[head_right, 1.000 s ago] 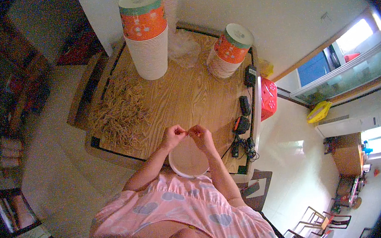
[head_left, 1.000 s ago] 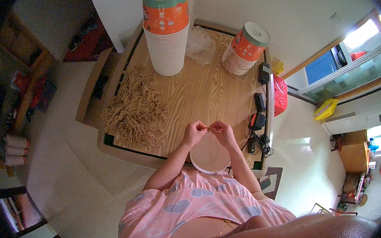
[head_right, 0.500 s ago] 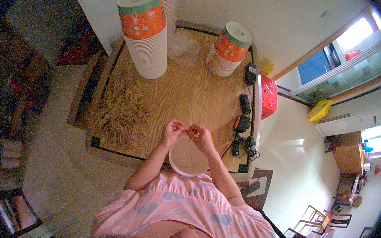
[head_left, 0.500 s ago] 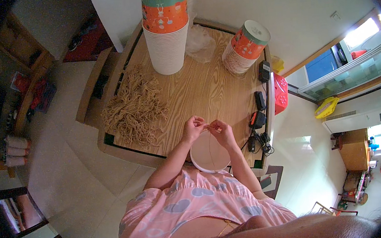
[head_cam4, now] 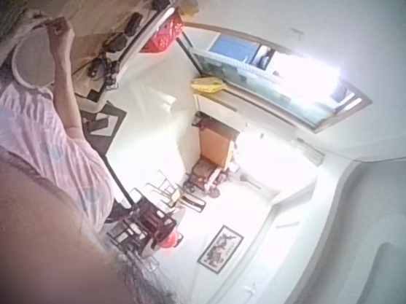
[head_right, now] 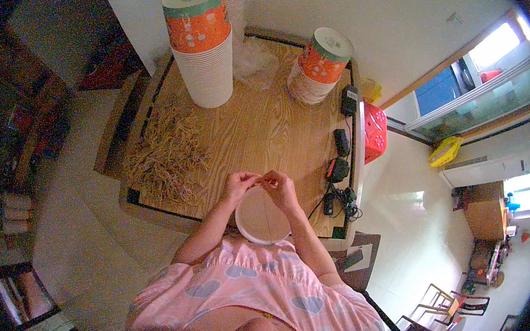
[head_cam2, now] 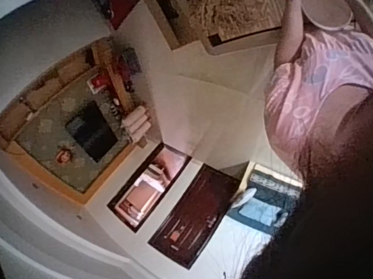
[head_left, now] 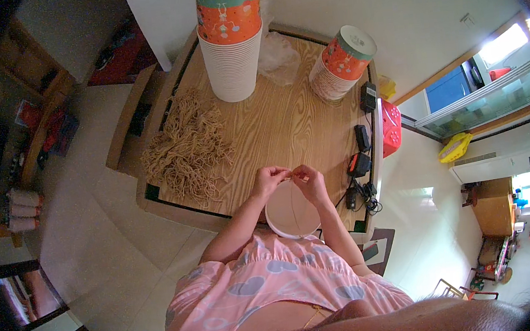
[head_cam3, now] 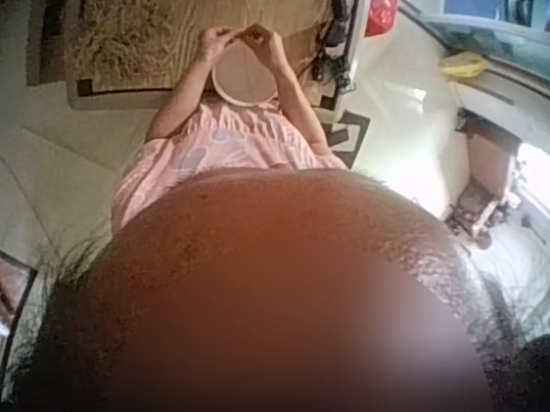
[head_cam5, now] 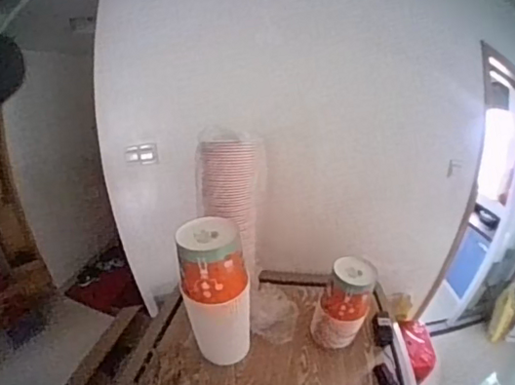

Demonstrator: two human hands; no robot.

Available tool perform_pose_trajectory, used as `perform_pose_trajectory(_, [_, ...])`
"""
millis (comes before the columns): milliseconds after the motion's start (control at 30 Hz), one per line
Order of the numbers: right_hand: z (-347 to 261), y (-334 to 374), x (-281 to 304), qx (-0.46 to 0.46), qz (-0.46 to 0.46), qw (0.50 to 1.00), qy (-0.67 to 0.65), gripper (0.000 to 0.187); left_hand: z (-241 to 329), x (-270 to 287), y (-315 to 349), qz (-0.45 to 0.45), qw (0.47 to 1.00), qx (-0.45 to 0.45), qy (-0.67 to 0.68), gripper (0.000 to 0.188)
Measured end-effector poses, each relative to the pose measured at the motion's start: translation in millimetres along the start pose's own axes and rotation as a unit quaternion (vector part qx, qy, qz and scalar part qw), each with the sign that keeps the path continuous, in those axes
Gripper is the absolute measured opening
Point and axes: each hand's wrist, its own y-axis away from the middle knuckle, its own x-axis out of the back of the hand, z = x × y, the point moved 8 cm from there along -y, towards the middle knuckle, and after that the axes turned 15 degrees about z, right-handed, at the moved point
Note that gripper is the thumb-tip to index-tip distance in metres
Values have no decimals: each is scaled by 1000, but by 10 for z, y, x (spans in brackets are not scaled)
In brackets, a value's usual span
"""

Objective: Manually placing shredded wood wool filler material into paper cups as part of a packaging process.

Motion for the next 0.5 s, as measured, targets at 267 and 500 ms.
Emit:
perform_pose_trajectory(267, [-28, -2, 28, 27, 11, 1000, 4, 7, 352, -80, 142, 19, 966, -194, -171, 20])
perform_pose_trajectory(500, [-84, 26, 22, 35, 16, 999, 22, 7, 364, -72, 172, 45, 949, -237, -203, 23])
